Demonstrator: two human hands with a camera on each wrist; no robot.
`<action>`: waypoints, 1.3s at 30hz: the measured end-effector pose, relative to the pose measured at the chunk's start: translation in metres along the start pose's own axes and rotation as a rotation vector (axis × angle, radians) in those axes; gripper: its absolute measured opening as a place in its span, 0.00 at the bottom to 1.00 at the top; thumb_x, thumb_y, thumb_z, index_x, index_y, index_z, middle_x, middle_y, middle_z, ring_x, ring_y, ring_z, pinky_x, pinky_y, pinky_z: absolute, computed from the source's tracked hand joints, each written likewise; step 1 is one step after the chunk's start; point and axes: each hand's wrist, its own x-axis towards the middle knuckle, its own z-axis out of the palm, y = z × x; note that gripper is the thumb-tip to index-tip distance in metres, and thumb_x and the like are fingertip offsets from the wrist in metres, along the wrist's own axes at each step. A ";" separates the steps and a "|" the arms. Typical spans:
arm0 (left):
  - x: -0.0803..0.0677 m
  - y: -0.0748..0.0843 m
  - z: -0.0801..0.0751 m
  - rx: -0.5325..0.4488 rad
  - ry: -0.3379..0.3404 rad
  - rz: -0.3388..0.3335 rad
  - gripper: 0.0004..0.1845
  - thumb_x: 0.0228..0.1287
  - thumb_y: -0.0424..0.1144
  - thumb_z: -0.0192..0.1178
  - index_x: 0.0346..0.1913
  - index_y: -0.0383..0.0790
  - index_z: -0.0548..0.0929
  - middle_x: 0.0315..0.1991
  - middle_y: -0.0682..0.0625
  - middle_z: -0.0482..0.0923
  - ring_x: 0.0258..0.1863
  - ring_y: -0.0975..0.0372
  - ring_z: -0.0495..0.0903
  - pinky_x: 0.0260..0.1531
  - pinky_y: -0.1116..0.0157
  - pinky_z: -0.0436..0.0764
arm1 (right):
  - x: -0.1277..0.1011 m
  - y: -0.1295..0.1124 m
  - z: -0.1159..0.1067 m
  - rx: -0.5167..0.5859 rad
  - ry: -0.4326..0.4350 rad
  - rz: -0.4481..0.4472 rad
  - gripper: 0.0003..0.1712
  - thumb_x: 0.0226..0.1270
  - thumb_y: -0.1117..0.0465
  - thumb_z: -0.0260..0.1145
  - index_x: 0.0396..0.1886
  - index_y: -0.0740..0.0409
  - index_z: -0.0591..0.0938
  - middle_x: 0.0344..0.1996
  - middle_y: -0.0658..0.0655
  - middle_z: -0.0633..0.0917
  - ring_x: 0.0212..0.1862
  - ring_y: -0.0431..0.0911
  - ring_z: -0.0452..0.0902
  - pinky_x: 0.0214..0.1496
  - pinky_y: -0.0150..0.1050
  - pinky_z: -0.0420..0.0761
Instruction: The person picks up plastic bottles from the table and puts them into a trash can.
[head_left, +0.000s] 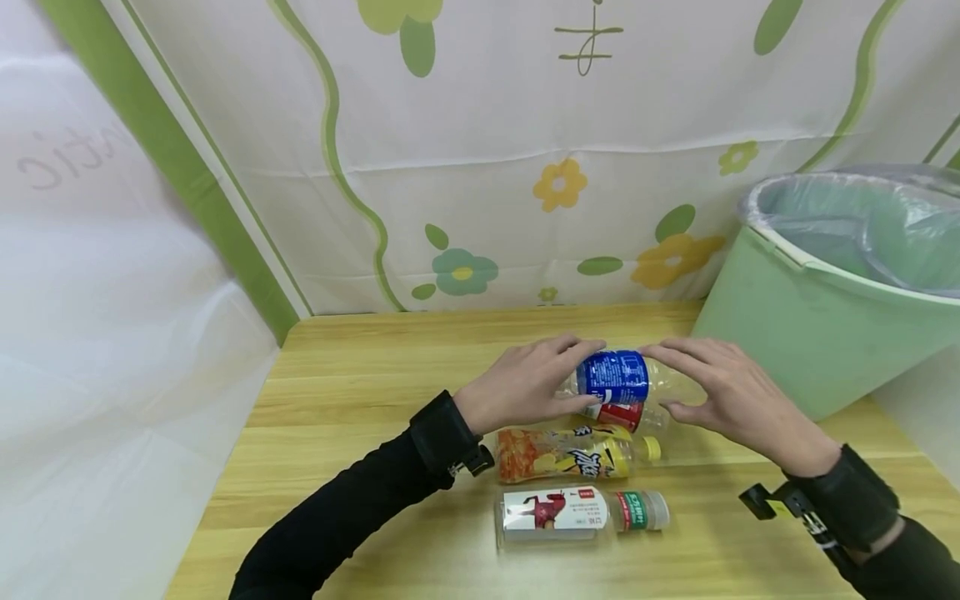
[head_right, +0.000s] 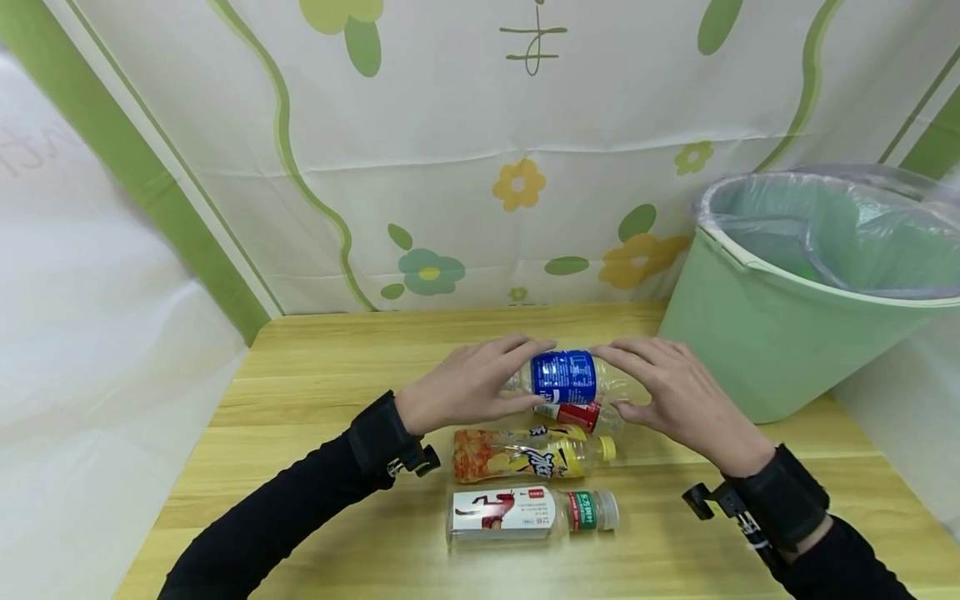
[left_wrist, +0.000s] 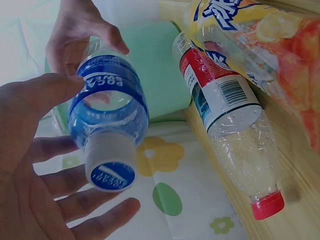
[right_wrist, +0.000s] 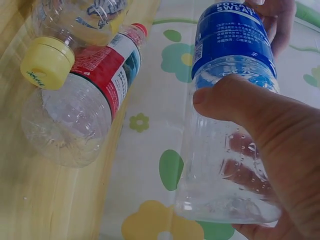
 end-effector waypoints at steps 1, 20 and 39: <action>-0.001 -0.001 0.000 0.007 -0.005 -0.010 0.39 0.71 0.56 0.63 0.78 0.44 0.64 0.67 0.45 0.72 0.57 0.59 0.78 0.47 0.68 0.81 | 0.000 0.000 0.000 0.001 -0.003 0.002 0.43 0.74 0.28 0.47 0.68 0.56 0.79 0.56 0.60 0.82 0.51 0.55 0.79 0.50 0.57 0.75; -0.049 -0.025 -0.002 0.082 -0.014 -0.222 0.42 0.72 0.69 0.52 0.80 0.48 0.62 0.77 0.43 0.60 0.74 0.48 0.60 0.70 0.45 0.62 | -0.009 0.000 0.000 0.002 -0.015 0.038 0.43 0.73 0.28 0.48 0.68 0.56 0.79 0.57 0.59 0.82 0.53 0.56 0.78 0.48 0.58 0.75; -0.121 -0.062 -0.002 0.102 -0.005 -0.482 0.42 0.75 0.68 0.44 0.82 0.49 0.55 0.81 0.41 0.45 0.78 0.43 0.40 0.71 0.36 0.44 | -0.019 0.006 -0.005 -0.024 0.014 0.056 0.44 0.72 0.27 0.48 0.67 0.56 0.79 0.54 0.61 0.83 0.51 0.58 0.79 0.46 0.57 0.76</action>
